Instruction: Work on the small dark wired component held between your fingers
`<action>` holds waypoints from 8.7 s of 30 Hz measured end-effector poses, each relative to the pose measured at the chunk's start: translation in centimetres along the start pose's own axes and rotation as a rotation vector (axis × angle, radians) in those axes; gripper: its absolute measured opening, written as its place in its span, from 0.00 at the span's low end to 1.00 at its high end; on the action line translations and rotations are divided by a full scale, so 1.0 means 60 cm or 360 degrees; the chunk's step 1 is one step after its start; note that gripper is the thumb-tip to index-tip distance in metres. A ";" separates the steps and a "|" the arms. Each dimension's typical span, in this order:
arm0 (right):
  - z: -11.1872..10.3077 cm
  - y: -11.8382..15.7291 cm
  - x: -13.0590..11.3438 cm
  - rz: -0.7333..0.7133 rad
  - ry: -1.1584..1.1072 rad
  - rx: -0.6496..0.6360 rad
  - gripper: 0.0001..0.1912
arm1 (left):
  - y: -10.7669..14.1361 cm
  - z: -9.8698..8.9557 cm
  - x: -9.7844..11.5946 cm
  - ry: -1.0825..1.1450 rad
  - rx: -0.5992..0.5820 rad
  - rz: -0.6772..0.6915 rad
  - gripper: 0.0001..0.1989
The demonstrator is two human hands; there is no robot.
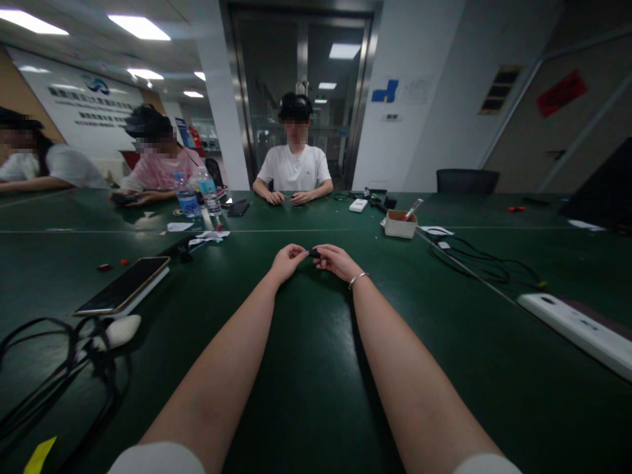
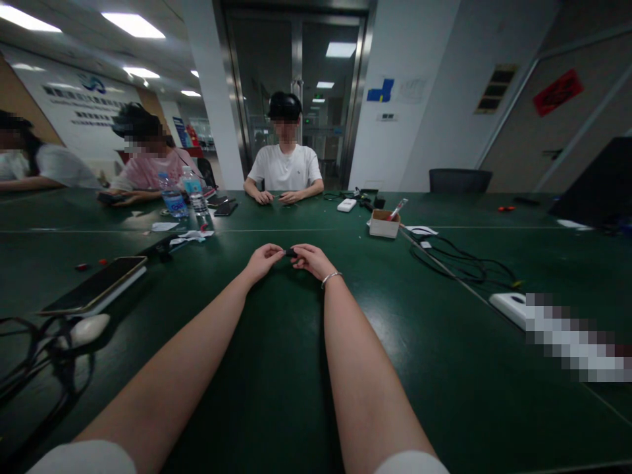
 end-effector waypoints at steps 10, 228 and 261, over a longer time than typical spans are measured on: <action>-0.002 -0.004 0.004 0.0009 0.0001 0.0001 0.06 | -0.003 0.007 -0.004 0.0100 0.0011 -0.0088 0.11; 0.008 -0.007 0.003 0.0065 0.0264 0.0022 0.11 | -0.005 -0.012 -0.007 0.0307 0.0191 -0.0149 0.13; 0.008 0.001 -0.006 -0.0023 0.0109 -0.0019 0.21 | -0.003 -0.011 -0.006 0.0355 0.0195 -0.0176 0.14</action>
Point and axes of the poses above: each hand's wrist, its own y-axis away from the middle knuckle, its own z-axis out of the palm, x = y × z, the point moved 5 cm from there along -y, towards the middle knuckle, and after that the axes turned 1 degree about x, right-handed, at the moved point
